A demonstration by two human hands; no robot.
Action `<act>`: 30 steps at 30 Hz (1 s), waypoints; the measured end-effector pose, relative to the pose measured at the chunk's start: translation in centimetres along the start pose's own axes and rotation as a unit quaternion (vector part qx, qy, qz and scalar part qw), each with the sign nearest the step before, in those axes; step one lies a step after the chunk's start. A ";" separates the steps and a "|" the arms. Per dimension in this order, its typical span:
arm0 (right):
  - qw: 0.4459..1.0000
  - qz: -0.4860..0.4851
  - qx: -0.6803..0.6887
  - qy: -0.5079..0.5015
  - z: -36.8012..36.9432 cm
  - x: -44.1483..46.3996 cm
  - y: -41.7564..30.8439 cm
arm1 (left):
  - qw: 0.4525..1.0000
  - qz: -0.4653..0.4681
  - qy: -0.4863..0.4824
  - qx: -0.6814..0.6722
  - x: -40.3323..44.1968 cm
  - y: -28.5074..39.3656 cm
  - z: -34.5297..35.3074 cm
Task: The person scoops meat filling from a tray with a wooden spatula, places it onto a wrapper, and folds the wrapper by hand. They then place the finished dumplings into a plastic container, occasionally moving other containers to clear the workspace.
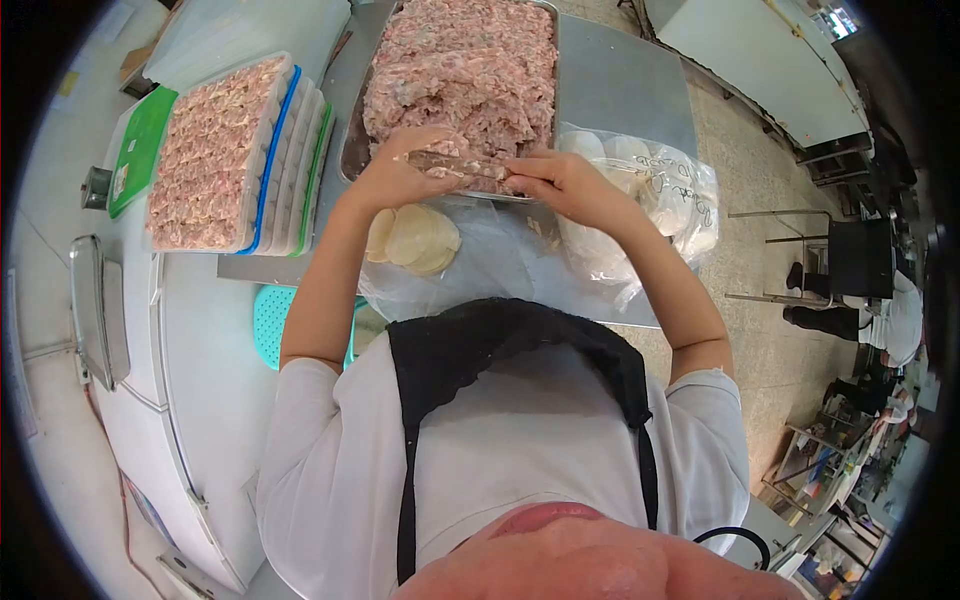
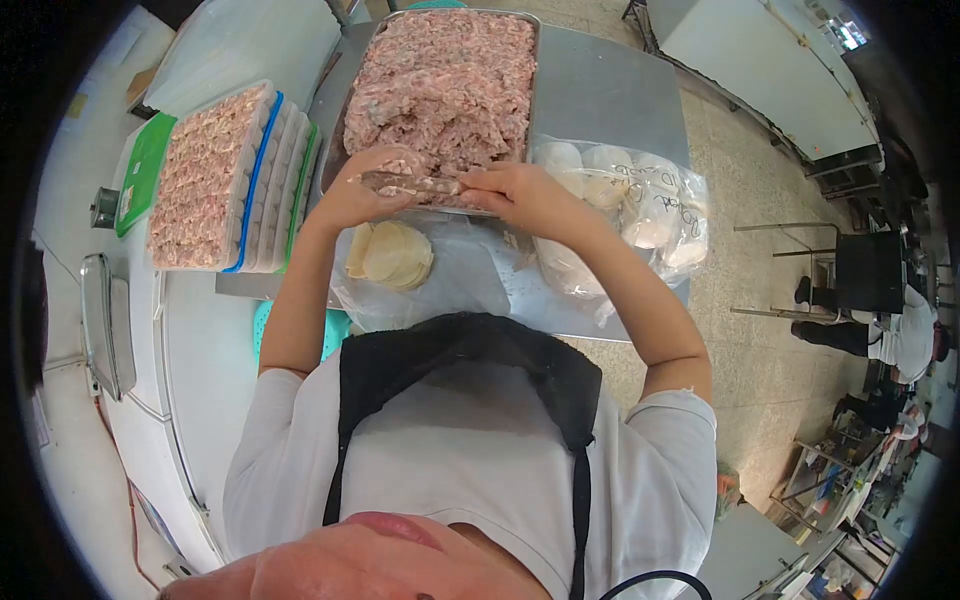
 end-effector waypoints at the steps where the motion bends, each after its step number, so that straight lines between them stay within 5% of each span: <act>1: 0.999 0.013 -0.016 -0.043 -0.8 0.0 0.8 | 1.000 -0.003 0.002 0.001 0.2 0.0 0.1; 4: 0.992 0.060 -0.081 -0.073 -4.6 -0.3 -0.4 | 0.990 -0.070 -0.121 0.020 0.6 0.2 1.1; 6: 0.985 0.091 -0.132 -0.058 -5.3 -0.4 -0.5 | 0.966 -0.095 -0.145 -0.192 1.0 2.1 0.8; 8: 0.999 0.000 -0.020 -0.041 -2.8 -0.9 -0.2 | 0.982 -0.045 -0.126 -0.130 1.6 2.8 0.7; 10: 0.997 0.007 0.056 -0.055 -1.3 -1.2 2.3 | 0.992 0.008 -0.109 -0.069 1.8 3.7 0.6; 13: 0.990 -0.005 -0.130 -0.060 -3.6 -0.4 0.9 | 0.983 -0.084 -0.164 -0.026 1.5 2.5 1.4; 15: 0.987 -0.020 -0.157 -0.008 -3.4 -1.1 -1.7 | 0.978 -0.173 -0.076 -0.087 0.9 -0.3 1.7; 18: 0.971 -0.035 -0.235 0.010 -2.4 -1.5 -2.3 | 0.972 -0.190 -0.107 -0.083 0.8 0.7 1.3; 22: 0.987 -0.009 -0.163 -0.007 -5.5 -1.2 -2.6 | 0.982 -0.179 -0.058 -0.025 0.7 4.4 -1.2; 25: 0.994 -0.017 -0.104 -0.010 -5.1 -1.8 -4.2 | 0.961 -0.191 -0.093 -0.179 0.5 5.5 -1.8; 27: 0.996 -0.031 -0.083 -0.017 -3.4 -1.8 -4.5 | 0.988 -0.048 -0.112 -0.100 0.6 6.5 -2.3; 30: 0.997 -0.045 -0.050 -0.032 -1.5 -1.5 -4.9 | 0.978 -0.117 -0.166 -0.050 -0.3 3.8 -2.0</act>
Point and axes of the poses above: each hand's wrist, its own x-axis towards the middle knuckle, its own z-axis out of the palm, y = z × x, the point moved 6 cm from there along x, towards the middle knuckle, and after that the axes turned 10 degrees about x, right-handed, at the moved point
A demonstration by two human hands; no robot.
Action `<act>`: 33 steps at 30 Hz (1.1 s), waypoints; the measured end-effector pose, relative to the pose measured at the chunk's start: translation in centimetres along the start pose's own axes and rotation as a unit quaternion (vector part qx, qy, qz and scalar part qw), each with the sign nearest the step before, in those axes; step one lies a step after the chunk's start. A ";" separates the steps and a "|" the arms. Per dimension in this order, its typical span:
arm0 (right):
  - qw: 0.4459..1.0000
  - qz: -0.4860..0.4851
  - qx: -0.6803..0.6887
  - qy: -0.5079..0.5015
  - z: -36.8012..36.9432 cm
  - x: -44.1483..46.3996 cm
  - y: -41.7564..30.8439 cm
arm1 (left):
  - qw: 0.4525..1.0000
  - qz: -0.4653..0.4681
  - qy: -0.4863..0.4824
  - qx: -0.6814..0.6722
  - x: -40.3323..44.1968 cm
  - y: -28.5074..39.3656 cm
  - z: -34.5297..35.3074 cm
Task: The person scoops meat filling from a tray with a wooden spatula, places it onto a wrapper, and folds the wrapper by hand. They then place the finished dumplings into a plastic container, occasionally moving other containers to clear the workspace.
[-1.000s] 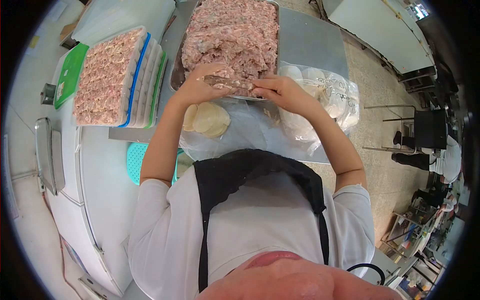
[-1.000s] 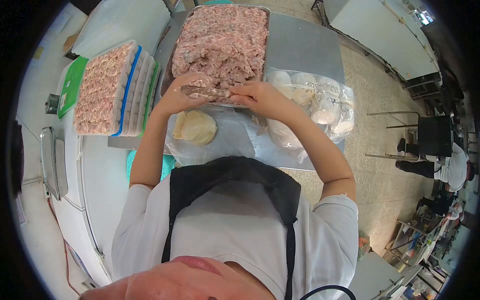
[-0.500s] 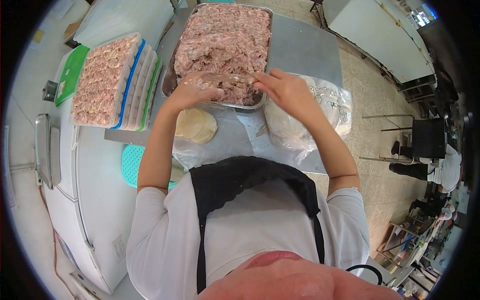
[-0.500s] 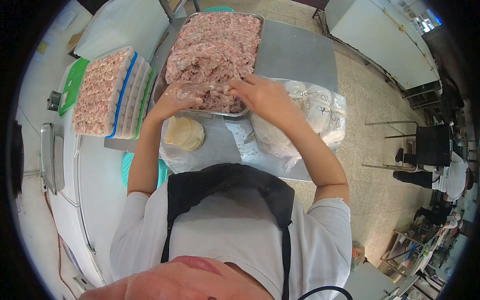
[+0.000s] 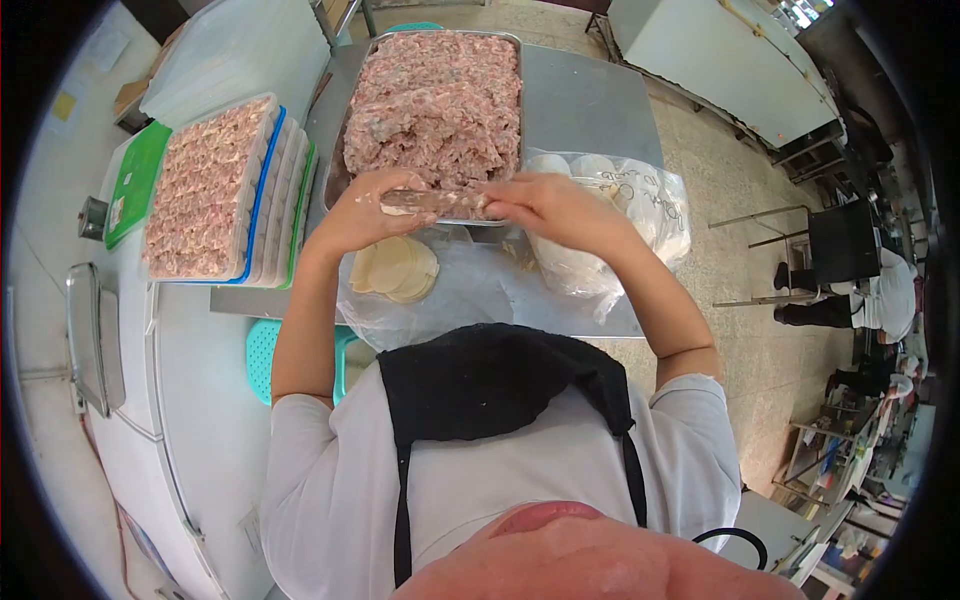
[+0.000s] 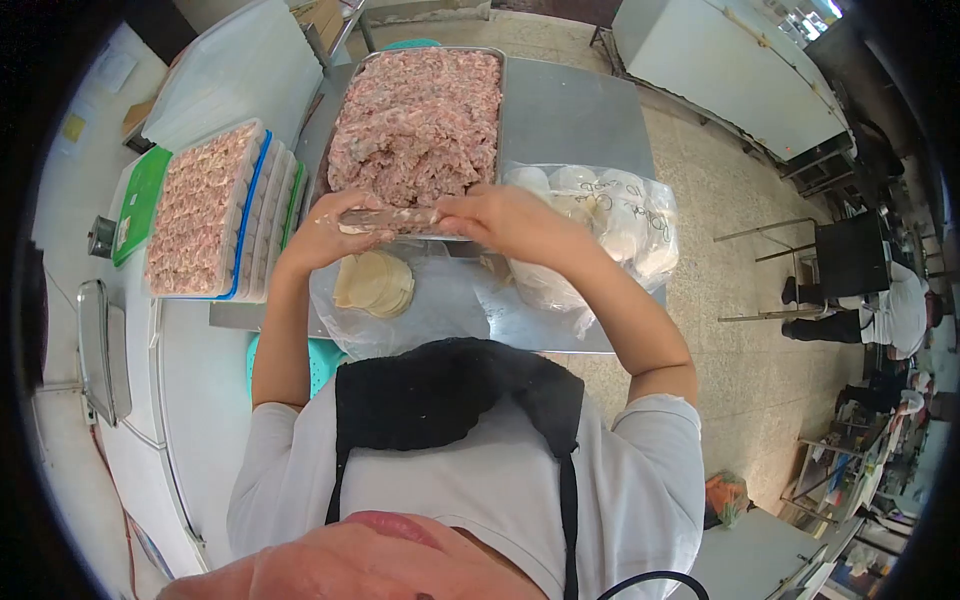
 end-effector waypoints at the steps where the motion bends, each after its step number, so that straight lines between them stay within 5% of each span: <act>1: 0.997 0.030 -0.068 -0.010 -1.0 0.3 -0.9 | 1.000 0.005 0.001 0.000 -0.5 -0.2 0.2; 3: 0.988 0.060 -0.138 -0.017 -1.0 1.0 -2.4 | 0.981 0.041 0.180 0.049 -2.6 -0.1 -1.7; 5: 0.992 0.013 -0.107 0.069 0.1 1.4 -5.1 | 0.988 0.073 0.134 0.024 -2.5 -0.7 -3.1; 7: 0.992 0.025 -0.120 0.034 2.0 2.6 -5.1 | 0.991 0.101 0.087 -0.002 -3.3 -1.3 -4.0; 10: 0.990 0.032 -0.139 -0.002 2.4 4.2 -7.4 | 0.992 0.064 0.103 0.023 -5.8 -2.1 -5.9; 13: 0.992 0.030 -0.122 0.002 5.5 6.2 -9.8 | 0.983 -0.075 0.074 -0.147 -9.0 -3.9 -7.7; 15: 0.995 0.029 -0.099 -0.003 8.5 7.5 -10.5 | 0.987 0.097 0.113 -0.051 -10.5 -3.7 -9.8; 18: 0.996 0.052 -0.066 -0.031 11.4 9.3 -10.3 | 0.993 0.003 0.092 0.069 -13.5 -5.6 -12.3; 22: 0.996 0.079 0.022 0.033 11.5 9.4 -9.2 | 0.978 0.064 0.196 -0.011 -20.1 -8.9 -18.7; 24: 0.993 0.095 0.020 0.066 11.9 7.9 -7.2 | 0.964 -0.051 0.230 -0.120 -23.2 -14.2 -22.3; 27: 0.981 0.113 0.032 0.153 12.0 5.0 -5.2 | 0.944 -0.102 0.310 -0.041 -28.5 -20.0 -27.9; 29: 0.925 0.301 0.133 0.189 12.5 2.5 -2.9 | 0.887 -0.269 0.279 0.249 -31.0 -22.5 -31.0; 33: 0.903 0.316 0.166 0.240 13.4 0.2 -1.1 | 0.897 -0.259 0.290 0.210 -31.5 -25.0 -32.2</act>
Point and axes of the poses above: each hand's wrist, its own x-axis towards the middle knuckle, its own z-axis out of the palm, y = z × x, the point moved 6 cm from there along x, towards the middle knuckle, and after that the axes turned 10 degrees about x, right-handed, at the moved point
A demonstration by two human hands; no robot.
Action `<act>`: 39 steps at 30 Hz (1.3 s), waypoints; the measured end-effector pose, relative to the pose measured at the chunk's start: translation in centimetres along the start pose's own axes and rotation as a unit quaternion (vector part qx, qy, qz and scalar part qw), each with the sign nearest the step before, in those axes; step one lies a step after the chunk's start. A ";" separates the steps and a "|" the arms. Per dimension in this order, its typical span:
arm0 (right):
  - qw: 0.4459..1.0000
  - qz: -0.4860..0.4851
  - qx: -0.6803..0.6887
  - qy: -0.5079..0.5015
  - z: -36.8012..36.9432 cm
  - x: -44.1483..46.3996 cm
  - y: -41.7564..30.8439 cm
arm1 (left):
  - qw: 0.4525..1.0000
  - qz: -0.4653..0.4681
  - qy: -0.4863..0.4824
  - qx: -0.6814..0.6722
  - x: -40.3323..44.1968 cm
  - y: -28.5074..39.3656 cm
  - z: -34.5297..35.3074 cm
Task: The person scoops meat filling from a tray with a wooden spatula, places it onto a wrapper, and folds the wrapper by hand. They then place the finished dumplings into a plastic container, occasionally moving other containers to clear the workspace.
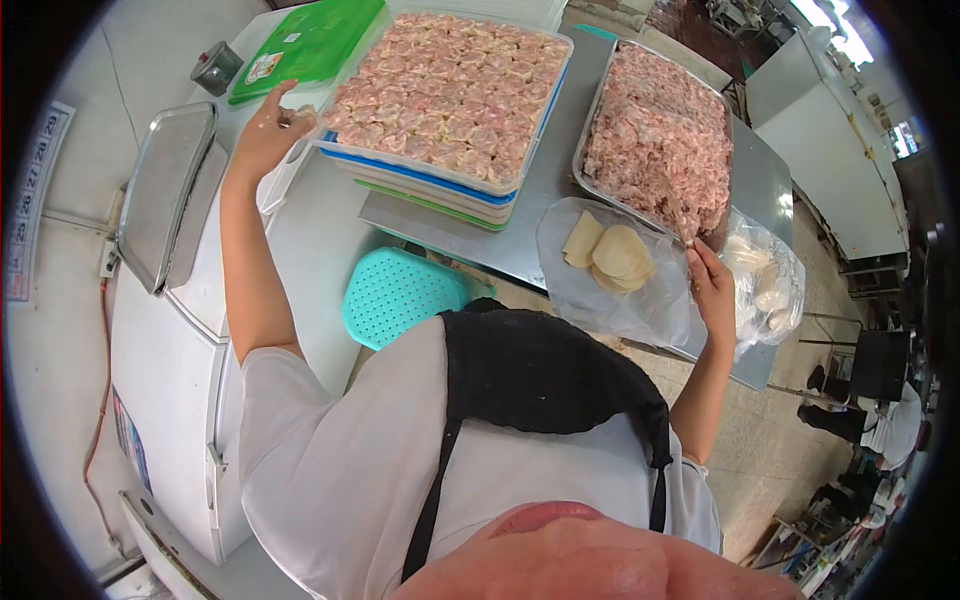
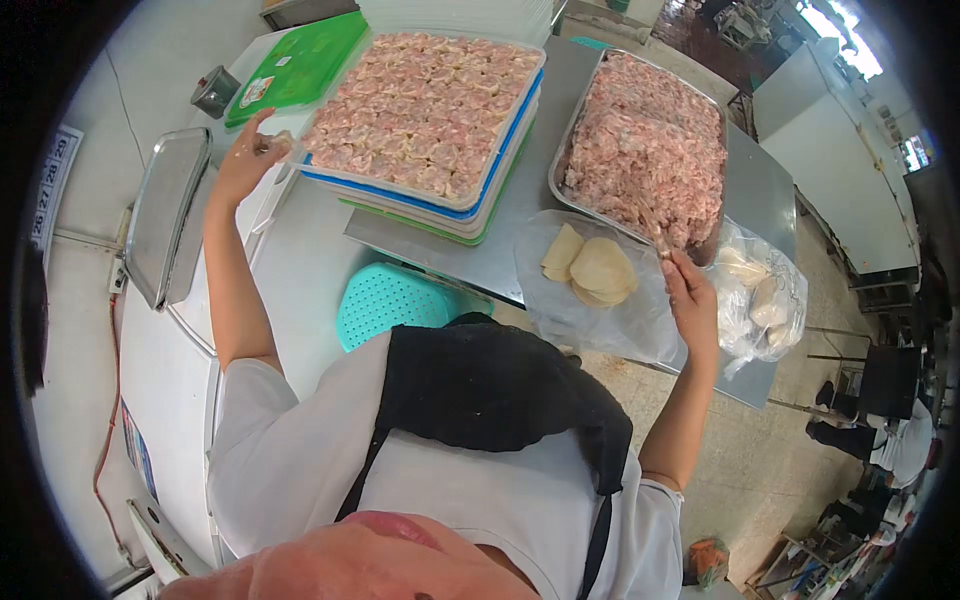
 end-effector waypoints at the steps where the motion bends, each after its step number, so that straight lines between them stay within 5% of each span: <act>1: 1.000 0.000 0.002 -0.001 -0.1 0.0 0.5 | 1.000 0.002 -0.010 0.022 0.3 0.0 0.5; 11: 0.999 0.032 0.005 -0.014 -1.2 1.5 1.3 | 0.972 -0.017 -0.078 0.221 1.3 3.8 2.7; 18: 0.999 0.013 -0.032 -0.022 -6.0 3.1 4.0 | 0.974 -0.026 -0.109 0.195 1.9 1.1 4.0; 21: 0.999 0.029 -0.025 -0.033 -8.0 3.7 5.2 | 0.979 0.008 0.034 0.203 2.1 0.5 2.7; 28: 0.994 0.038 -0.052 -0.089 -11.0 5.1 5.6 | 0.946 -0.167 -0.046 0.273 0.4 -1.2 3.9; 30: 0.980 -0.081 -0.130 -0.125 -10.8 5.5 4.1 | 0.945 -0.196 -0.037 0.260 0.1 -2.2 4.0; 35: 0.945 -0.141 -0.258 -0.145 -9.0 6.3 1.1 | 0.940 -0.131 0.196 0.247 -0.3 1.4 0.7; 39: 0.917 -0.194 -0.304 -0.168 -5.5 7.4 -0.1 | 0.937 -0.093 0.224 0.253 3.4 -0.2 -0.6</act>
Point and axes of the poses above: each hand's wrist, its own x-axis towards the middle knuckle, its own z-axis out of the palm, y = z × x, the point moved 6 cm from there along x, towards the middle knuckle, and after that the axes turned 10 degrees about x, right-handed, at the moved point
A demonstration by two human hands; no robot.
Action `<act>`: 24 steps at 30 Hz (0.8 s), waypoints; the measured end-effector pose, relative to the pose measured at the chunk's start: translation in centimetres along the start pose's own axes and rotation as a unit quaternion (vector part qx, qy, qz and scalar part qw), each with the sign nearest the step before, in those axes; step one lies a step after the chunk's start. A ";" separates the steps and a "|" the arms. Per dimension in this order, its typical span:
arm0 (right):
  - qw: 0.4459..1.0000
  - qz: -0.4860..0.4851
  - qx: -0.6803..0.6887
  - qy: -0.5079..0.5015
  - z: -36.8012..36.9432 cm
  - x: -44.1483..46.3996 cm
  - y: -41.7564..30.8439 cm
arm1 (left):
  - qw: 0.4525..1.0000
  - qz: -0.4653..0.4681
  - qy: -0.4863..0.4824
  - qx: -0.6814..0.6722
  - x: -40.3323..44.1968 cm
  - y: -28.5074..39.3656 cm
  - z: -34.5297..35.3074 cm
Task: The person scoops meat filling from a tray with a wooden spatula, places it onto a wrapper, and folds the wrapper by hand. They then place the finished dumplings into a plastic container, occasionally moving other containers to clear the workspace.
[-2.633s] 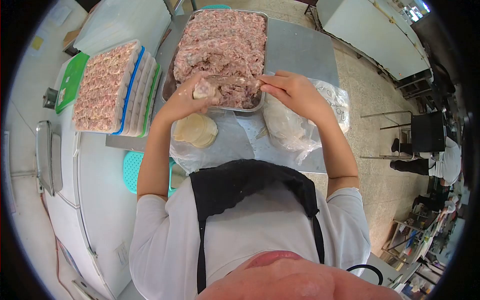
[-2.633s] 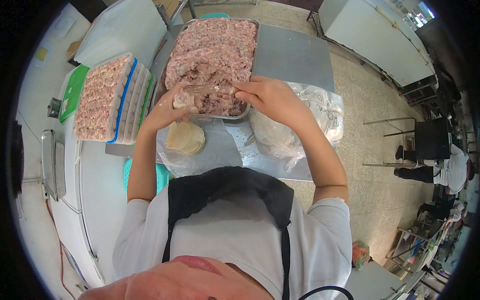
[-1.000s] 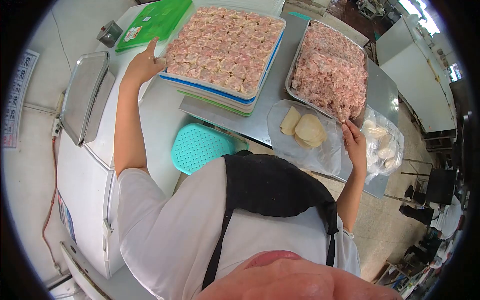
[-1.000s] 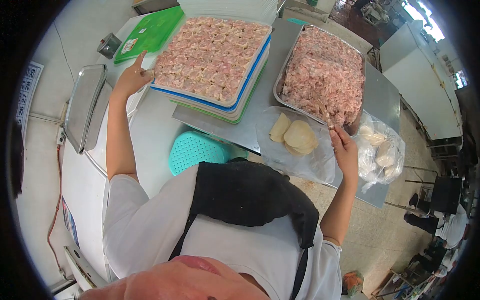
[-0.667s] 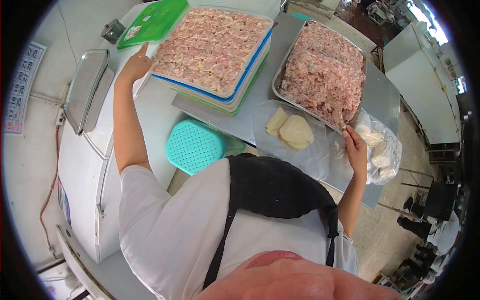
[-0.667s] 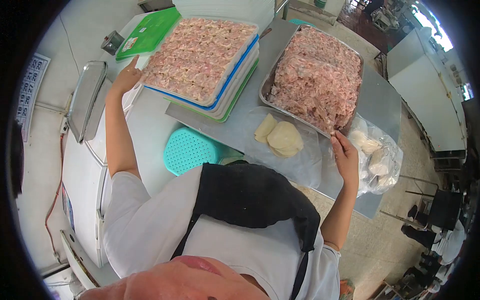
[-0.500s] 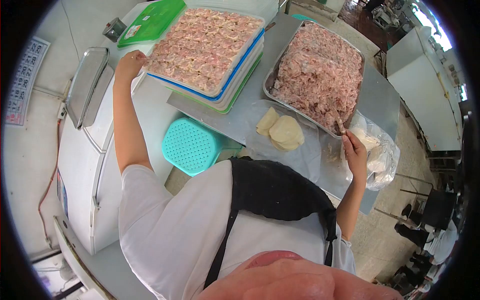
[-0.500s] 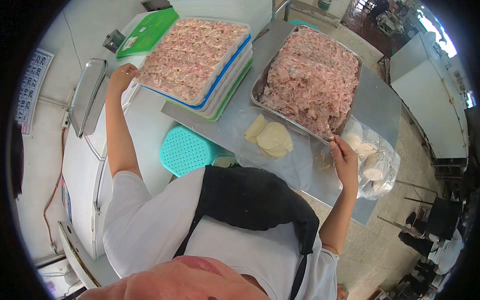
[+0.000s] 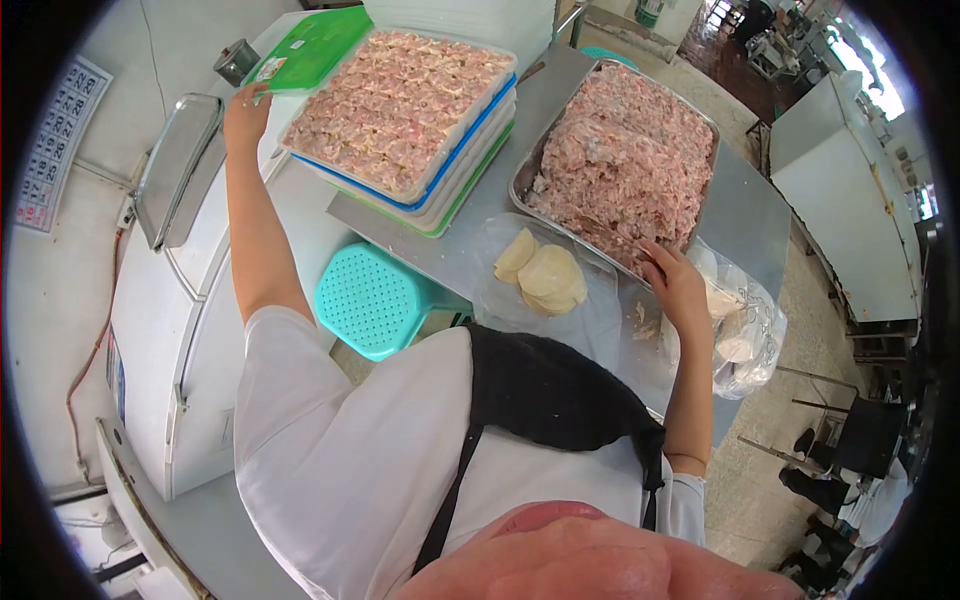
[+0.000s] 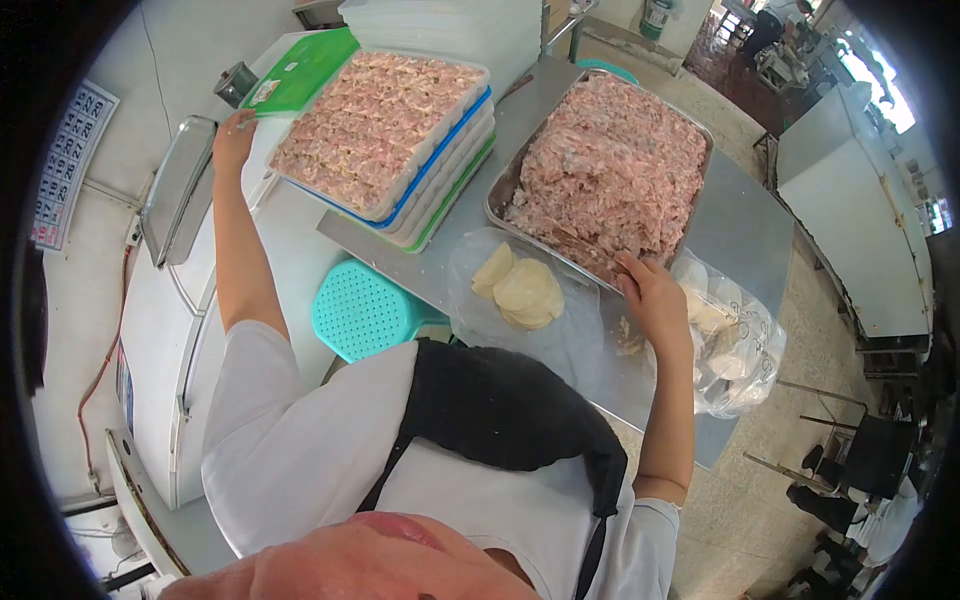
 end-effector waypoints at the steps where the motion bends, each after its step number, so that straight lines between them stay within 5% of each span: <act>1: 1.000 0.000 -0.003 0.005 0.6 0.5 0.4 | 1.000 0.017 -0.003 -0.007 1.0 0.0 1.0; 3: 0.992 -0.067 -0.092 0.055 1.5 1.4 0.8 | 0.994 0.101 0.002 -0.036 4.0 -1.2 5.3; 9: 0.991 -0.019 -0.057 0.116 2.0 2.5 -3.1 | 0.971 0.198 -0.134 0.003 7.0 0.7 12.8; 17: 0.991 0.019 -0.059 0.119 4.0 5.1 -9.3 | 0.950 0.246 -0.193 -0.003 8.6 0.9 14.5; 19: 0.989 -0.001 -0.069 0.130 4.2 6.6 -11.0 | 0.974 0.223 0.012 -0.033 10.2 -0.2 10.3; 21: 0.989 -0.030 -0.056 0.131 3.8 8.8 -14.1 | 0.987 0.132 0.088 -0.029 12.6 -2.6 6.7; 24: 0.975 -0.115 -0.069 0.175 2.3 12.4 -19.7 | 0.966 0.132 0.207 -0.087 14.1 -4.8 -1.1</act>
Point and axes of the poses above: each hand's wrist, its own x-axis towards the middle knuckle, its own z-axis out of the palm, y = z × x, the point moved 6 cm from there along x, towards the middle knuckle, and after that the axes turned 10 degrees about x, right-handed, at the moved point
